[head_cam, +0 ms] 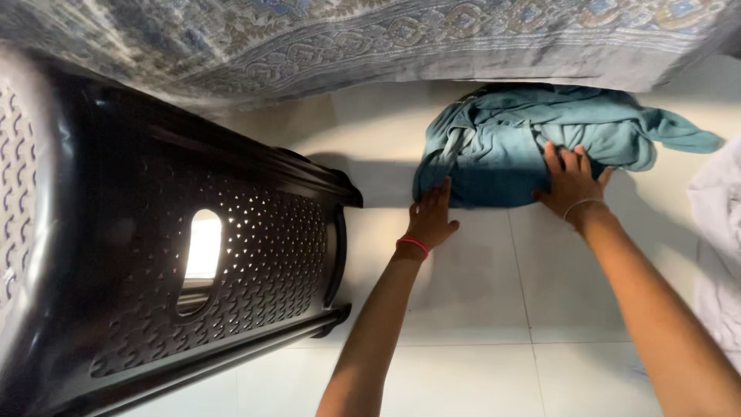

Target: The person picks up several garments from the floor by hand and places them one by one into a pile on top of a bed.

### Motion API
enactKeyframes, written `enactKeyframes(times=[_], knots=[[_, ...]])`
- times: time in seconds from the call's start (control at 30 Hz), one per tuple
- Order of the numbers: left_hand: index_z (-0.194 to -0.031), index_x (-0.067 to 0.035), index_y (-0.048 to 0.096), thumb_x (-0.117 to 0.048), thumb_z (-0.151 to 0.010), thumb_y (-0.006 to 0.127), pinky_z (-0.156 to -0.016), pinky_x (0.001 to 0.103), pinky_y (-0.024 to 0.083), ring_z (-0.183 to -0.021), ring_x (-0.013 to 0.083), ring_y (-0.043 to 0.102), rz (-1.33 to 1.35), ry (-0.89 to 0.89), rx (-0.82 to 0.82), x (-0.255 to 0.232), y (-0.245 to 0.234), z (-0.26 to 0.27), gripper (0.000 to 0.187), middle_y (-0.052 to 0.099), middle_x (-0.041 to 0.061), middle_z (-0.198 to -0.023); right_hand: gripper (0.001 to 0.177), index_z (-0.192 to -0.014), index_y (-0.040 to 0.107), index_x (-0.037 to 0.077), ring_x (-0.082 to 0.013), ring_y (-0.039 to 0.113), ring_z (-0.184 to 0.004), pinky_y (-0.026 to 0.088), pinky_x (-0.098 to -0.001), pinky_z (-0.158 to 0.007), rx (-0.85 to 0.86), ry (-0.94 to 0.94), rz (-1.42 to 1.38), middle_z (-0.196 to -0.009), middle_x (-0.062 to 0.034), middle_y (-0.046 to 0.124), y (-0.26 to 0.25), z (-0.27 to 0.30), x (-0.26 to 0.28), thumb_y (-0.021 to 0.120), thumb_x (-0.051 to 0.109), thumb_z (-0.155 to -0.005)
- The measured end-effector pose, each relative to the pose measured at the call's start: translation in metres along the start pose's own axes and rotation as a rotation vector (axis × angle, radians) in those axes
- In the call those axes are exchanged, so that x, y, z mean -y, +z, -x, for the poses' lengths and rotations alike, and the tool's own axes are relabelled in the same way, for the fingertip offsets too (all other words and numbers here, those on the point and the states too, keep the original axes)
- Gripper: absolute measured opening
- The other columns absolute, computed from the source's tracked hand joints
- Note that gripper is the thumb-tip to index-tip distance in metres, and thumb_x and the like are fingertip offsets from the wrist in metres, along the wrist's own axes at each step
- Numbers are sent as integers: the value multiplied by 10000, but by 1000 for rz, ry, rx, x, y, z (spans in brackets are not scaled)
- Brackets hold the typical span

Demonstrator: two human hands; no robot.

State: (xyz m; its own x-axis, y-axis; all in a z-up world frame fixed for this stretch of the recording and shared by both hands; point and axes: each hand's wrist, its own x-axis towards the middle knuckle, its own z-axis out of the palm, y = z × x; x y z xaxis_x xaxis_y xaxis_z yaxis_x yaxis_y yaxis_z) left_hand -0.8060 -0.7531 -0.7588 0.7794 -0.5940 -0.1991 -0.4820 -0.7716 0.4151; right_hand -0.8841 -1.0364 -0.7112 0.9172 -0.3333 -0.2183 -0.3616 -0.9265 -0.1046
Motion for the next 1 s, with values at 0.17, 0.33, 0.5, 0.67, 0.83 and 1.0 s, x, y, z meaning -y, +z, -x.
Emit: enactKeyframes(times=[0.17, 0.33, 0.5, 0.67, 0.83, 1.0], knots=[[-1628, -178, -172, -470, -726, 885, -952, 564, 551, -1310, 456, 504, 50, -44, 2, -13, -14, 1, 1420, 452, 233, -1473, 668, -1407, 557, 167, -331, 615, -1174, 449, -551, -1017, -231, -25, 87, -1189, -121, 703, 45, 53, 11, 768, 419, -825], [-1614, -235, -50, -424, -595, 954, -901, 541, 562, -1202, 444, 544, -131, -95, -59, -27, -36, -10, 1443, 487, 221, -1387, 612, -1353, 644, 162, -331, 704, -1024, 541, -467, -927, 140, -141, -154, -1059, -159, 741, 24, 53, 10, 761, 431, -816], [-1482, -244, 411, -418, -721, 879, -868, 536, 547, -1208, 362, 543, -238, -54, -160, -31, -29, -3, 910, 540, 140, -1289, 514, -1183, 740, 84, -358, 701, -1043, 551, -437, -899, 163, 32, -472, -1115, -176, 735, 4, 72, -2, 812, 414, -795], [-1081, -132, 733, -421, -788, 801, -1025, 494, 461, -1282, 323, 517, -228, 276, -327, -50, -28, -3, 417, 550, 119, -1301, 446, -1190, 741, 88, -340, 640, -1185, 544, -476, -918, -233, 21, -285, -1359, -107, 615, -23, 91, -27, 834, 291, -804], [-1059, -118, 743, -445, -768, 777, -1016, 448, 501, -1203, 324, 623, 123, 229, 136, -77, -41, 4, 439, 667, 130, -1273, 511, -1110, 743, 109, -374, 562, -1284, 520, -465, -993, -198, -184, 4, -1435, -142, 508, 4, 99, -47, 879, 255, -640], [-1404, -162, 502, -466, -703, 778, -1008, 431, 521, -1140, 343, 681, 260, 9, 267, -82, -49, 5, 813, 717, 162, -1200, 602, -1412, 621, 167, -397, 622, -1328, 509, -459, -1087, 162, 125, -471, -1419, -186, 664, -1, 78, -62, 791, 318, -854]])
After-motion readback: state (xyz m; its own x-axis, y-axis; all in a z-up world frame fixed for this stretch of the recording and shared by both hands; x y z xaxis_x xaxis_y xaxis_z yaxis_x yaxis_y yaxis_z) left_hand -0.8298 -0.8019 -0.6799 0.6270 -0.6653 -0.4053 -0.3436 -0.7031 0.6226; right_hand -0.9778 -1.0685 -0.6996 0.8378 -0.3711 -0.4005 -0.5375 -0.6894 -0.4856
